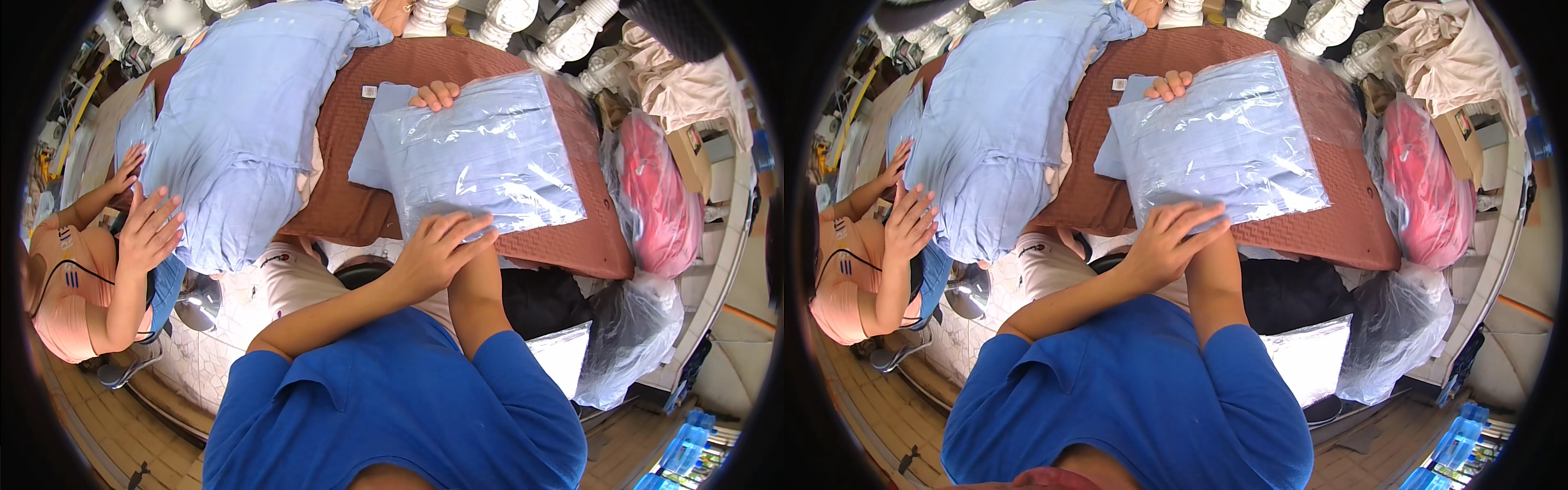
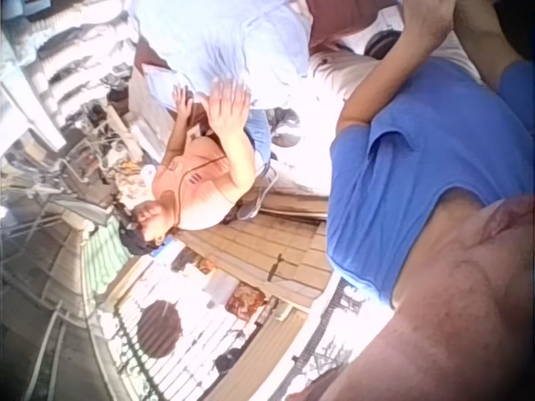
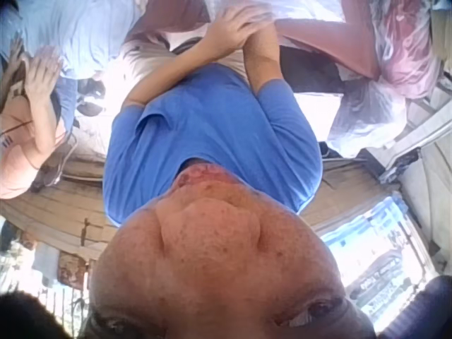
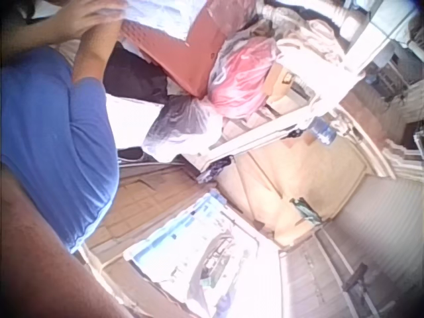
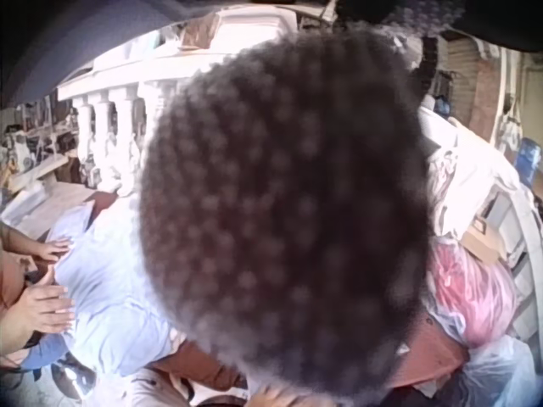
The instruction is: The person folds a shirt over a card, places it into a clear plastic bag, seals the bag, and then unfolds another shirt to repeat the process.
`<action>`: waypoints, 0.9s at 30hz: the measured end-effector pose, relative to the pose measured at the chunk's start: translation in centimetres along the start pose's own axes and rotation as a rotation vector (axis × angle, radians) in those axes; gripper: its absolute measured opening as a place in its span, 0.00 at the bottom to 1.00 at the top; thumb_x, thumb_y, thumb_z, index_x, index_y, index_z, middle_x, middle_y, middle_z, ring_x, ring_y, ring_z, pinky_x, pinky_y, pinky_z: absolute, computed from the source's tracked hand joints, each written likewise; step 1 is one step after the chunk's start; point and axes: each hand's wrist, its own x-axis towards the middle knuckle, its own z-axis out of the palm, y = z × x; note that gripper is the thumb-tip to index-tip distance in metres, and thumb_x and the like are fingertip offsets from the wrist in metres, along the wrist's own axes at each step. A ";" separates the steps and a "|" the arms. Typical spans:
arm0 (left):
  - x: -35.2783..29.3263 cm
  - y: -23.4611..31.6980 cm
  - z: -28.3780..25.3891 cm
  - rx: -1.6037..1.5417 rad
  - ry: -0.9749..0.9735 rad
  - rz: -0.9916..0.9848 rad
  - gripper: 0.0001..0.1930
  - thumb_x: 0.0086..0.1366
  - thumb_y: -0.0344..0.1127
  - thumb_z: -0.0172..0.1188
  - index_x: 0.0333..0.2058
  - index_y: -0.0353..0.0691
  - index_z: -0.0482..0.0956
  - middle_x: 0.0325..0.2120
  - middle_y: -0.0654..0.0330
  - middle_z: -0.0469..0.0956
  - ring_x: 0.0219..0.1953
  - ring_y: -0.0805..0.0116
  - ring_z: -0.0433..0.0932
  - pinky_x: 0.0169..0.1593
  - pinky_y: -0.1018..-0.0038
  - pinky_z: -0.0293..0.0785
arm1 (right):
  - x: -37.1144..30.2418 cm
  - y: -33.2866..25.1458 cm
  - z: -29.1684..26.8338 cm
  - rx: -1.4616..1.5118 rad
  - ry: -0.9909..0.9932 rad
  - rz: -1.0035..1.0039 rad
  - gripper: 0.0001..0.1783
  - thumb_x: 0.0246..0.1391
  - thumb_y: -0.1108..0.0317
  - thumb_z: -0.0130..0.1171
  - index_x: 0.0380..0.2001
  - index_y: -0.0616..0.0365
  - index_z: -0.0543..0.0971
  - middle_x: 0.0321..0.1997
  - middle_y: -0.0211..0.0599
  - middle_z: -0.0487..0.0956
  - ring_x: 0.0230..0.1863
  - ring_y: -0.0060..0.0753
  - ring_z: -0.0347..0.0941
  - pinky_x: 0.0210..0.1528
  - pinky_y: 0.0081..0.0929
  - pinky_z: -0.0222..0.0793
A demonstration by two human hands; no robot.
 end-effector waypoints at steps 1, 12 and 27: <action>-0.7 -0.3 0.2 -0.029 0.002 0.041 0.23 0.54 0.23 0.61 0.50 0.43 0.79 0.47 0.60 0.75 0.44 0.58 0.71 0.49 0.68 0.66 | 0.3 -0.4 -0.2 -0.007 -0.013 0.032 0.16 0.67 0.60 0.47 0.50 0.59 0.73 0.41 0.34 0.74 0.46 0.35 0.69 0.60 0.39 0.61; -5.0 -4.7 -0.9 -1.501 0.210 -1.180 0.27 0.70 0.41 0.56 0.60 0.34 0.58 0.57 0.51 0.68 0.56 0.64 0.72 0.57 0.66 0.70 | -0.1 -3.7 -1.9 -0.108 -0.020 0.238 0.26 0.66 0.51 0.46 0.58 0.59 0.70 0.50 0.38 0.75 0.58 0.41 0.68 0.66 0.46 0.56; -6.1 -5.2 -1.6 -1.687 0.211 -1.219 0.28 0.68 0.37 0.61 0.61 0.37 0.59 0.52 0.57 0.73 0.48 0.69 0.77 0.43 0.71 0.77 | 2.0 2.3 9.6 -0.517 1.012 0.225 0.36 0.64 0.37 0.44 0.56 0.61 0.72 0.56 0.45 0.76 0.55 0.41 0.73 0.61 0.40 0.68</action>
